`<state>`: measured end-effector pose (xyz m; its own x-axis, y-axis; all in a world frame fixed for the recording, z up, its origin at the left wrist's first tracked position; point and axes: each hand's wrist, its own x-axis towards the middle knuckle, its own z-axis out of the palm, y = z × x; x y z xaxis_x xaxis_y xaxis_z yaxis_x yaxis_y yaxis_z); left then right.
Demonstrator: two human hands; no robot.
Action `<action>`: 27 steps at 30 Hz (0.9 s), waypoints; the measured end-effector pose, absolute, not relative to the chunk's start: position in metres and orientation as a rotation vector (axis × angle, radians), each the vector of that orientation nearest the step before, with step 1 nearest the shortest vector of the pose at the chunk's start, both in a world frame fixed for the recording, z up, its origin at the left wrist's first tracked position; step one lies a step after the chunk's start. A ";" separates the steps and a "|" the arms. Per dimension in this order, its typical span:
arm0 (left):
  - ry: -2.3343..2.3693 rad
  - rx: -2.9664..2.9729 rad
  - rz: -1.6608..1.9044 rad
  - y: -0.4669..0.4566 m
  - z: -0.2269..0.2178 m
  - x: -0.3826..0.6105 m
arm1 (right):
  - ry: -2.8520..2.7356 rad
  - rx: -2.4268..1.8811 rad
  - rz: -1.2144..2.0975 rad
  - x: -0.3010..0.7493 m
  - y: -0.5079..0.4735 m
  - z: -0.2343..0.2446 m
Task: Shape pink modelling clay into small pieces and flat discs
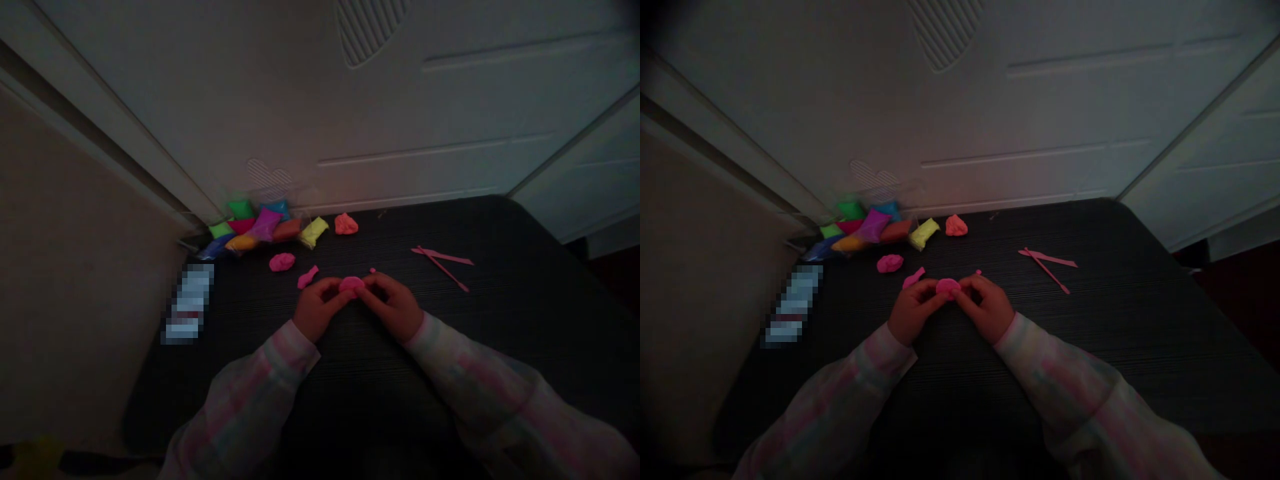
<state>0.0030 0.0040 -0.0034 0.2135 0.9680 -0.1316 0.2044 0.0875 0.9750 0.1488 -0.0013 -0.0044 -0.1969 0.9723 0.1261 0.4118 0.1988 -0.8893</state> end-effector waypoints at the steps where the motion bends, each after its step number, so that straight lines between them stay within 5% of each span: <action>1: 1.219 1.372 0.847 0.004 -0.004 0.003 | -1.733 -1.309 0.947 0.149 -0.001 -0.005; 27: 1.231 1.510 0.739 0.002 -0.007 0.001 | -1.757 -1.282 0.927 0.150 0.000 -0.006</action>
<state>0.0012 0.0024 -0.0068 0.2922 0.9473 -0.1312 0.3290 0.0293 0.9439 0.1504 -0.0005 -0.0063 -0.2090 0.9652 0.1571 0.4152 0.2330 -0.8794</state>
